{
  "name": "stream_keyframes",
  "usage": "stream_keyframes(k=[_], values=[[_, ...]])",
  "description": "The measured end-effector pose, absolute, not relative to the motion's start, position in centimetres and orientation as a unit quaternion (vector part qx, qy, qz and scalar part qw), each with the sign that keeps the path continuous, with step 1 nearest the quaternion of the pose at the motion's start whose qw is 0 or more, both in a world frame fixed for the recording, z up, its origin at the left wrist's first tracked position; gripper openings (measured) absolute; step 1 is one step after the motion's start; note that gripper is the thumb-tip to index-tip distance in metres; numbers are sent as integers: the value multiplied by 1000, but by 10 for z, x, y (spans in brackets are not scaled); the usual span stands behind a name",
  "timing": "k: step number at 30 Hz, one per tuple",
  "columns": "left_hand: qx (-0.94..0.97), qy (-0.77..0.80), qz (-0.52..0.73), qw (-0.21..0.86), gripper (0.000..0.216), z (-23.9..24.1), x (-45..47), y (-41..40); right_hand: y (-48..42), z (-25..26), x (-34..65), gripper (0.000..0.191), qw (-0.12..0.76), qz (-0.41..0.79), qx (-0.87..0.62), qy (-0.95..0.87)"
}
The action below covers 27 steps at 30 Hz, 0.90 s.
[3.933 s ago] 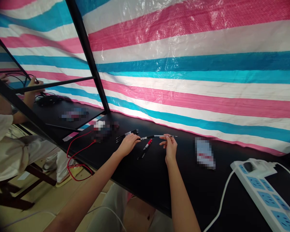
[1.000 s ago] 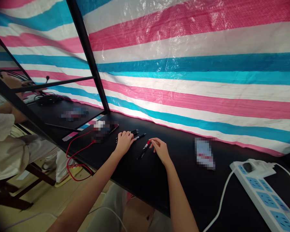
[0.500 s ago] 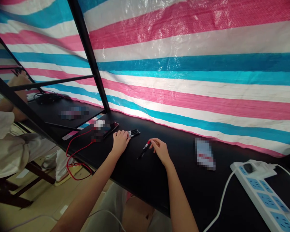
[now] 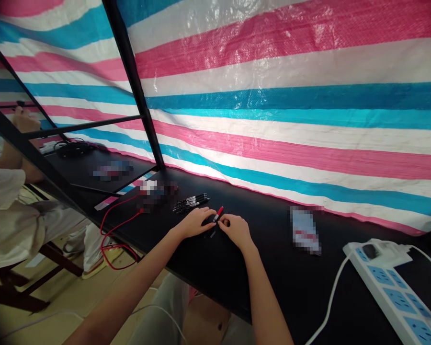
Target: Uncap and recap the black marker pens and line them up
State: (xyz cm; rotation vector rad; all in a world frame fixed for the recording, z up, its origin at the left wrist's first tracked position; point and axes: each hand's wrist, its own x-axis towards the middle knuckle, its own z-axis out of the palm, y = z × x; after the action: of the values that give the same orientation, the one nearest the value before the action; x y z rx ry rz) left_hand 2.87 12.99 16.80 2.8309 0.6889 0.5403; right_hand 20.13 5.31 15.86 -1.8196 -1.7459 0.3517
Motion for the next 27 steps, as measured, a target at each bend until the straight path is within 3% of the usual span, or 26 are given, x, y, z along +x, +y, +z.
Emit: stream_keyframes(k=[5,13,22,27], values=[[947,259,172,77,9,162,28,135,52,159,206,10,288,130,-686,-656],[940,295,165,50,19,158,27,140,51,153,224,12,297,67,-743,-596],[944,272,185,37,13,162,26,140,44,153,239,25,238,-9,-798,-553],[946,268,181,6,13,162,28,140,44,157,233,19,182,-35,-809,-558]])
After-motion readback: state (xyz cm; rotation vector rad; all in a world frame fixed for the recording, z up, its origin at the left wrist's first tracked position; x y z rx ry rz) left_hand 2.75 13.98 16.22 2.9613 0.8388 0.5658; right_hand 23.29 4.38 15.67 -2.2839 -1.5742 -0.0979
